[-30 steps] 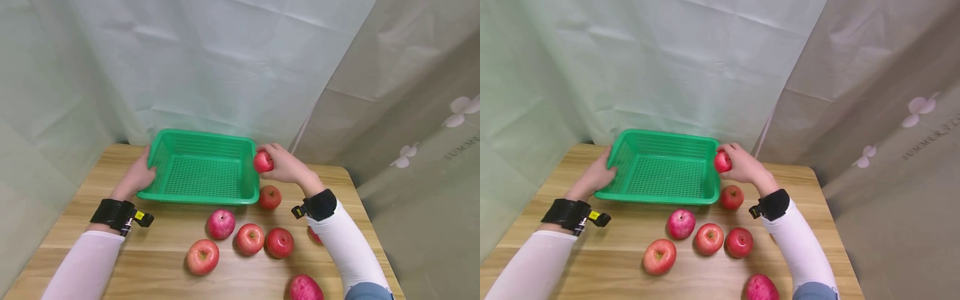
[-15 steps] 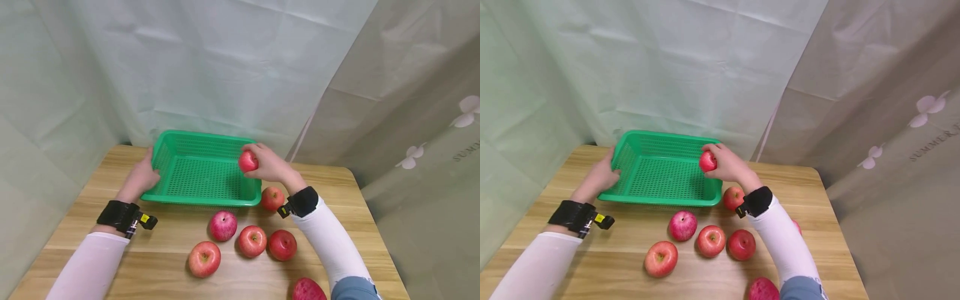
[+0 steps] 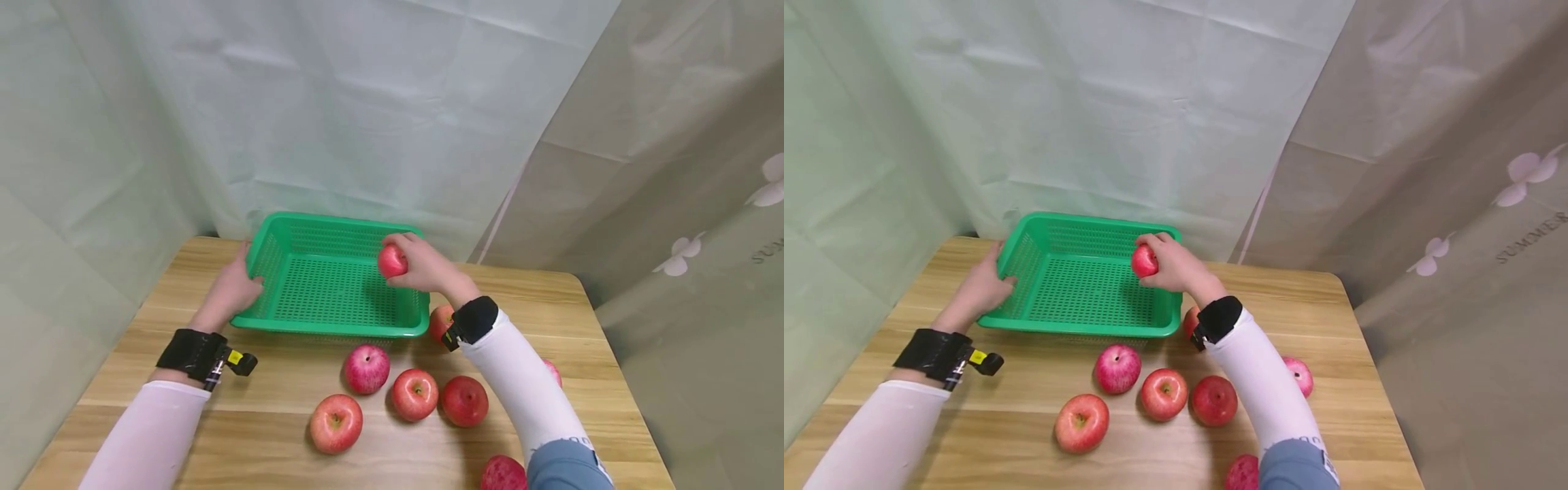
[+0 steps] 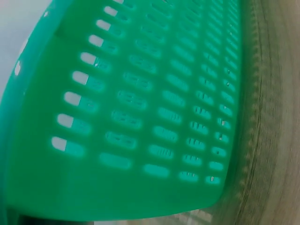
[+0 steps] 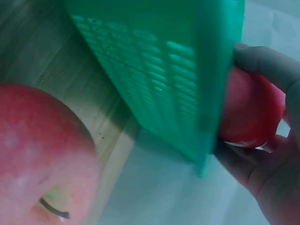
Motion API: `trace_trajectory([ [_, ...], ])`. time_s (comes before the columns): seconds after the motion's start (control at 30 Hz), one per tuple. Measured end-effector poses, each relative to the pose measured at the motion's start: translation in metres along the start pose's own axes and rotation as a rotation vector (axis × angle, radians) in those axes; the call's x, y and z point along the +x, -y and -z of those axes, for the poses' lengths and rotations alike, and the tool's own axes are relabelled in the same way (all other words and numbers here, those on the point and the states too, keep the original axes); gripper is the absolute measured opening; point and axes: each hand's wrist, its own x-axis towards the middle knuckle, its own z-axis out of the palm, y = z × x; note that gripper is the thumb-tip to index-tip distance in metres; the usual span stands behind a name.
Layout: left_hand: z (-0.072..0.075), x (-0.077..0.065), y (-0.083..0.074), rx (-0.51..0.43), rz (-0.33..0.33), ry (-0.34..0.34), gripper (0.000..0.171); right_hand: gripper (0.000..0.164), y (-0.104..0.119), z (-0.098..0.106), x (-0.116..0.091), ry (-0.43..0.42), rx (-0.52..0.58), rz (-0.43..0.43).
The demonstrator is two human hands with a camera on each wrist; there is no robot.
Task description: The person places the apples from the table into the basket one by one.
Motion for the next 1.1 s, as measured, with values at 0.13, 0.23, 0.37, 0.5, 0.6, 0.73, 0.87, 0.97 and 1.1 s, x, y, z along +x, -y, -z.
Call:
trace_trajectory([
  [0.13, 0.002, -0.002, 0.002, -0.037, -0.002, -0.002, 0.075, 0.077, -0.002, -0.009, 0.006, 0.013, -0.030, 0.017],
  [0.23, 0.003, -0.003, 0.001, -0.038, -0.002, -0.002, 0.073, 0.076, -0.004, -0.013, 0.010, 0.025, -0.056, 0.027],
  [0.37, 0.002, -0.003, -0.001, -0.038, 0.003, -0.005, 0.074, 0.076, -0.009, -0.017, 0.016, 0.048, -0.106, 0.049],
  [0.5, -0.002, -0.002, -0.003, -0.052, 0.012, 0.002, 0.075, 0.075, -0.018, -0.022, 0.019, 0.079, -0.192, 0.062],
  [0.6, -0.003, -0.003, -0.004, -0.051, 0.012, 0.006, 0.075, 0.075, -0.024, -0.026, 0.020, 0.114, -0.256, 0.061],
  [0.73, -0.004, -0.004, -0.005, -0.040, 0.007, 0.000, 0.075, 0.077, -0.027, -0.033, 0.021, 0.156, -0.324, 0.057],
  [0.87, -0.004, -0.006, -0.004, -0.030, 0.001, -0.006, 0.075, 0.076, -0.025, -0.036, 0.022, 0.170, -0.367, 0.046],
  [0.97, -0.004, -0.008, -0.002, -0.024, -0.005, -0.010, 0.073, 0.076, -0.023, -0.038, 0.022, 0.179, -0.388, 0.036],
  [1.1, -0.005, -0.010, -0.001, -0.018, -0.010, -0.008, 0.071, 0.078, -0.020, -0.041, 0.022, 0.210, -0.452, 0.037],
])
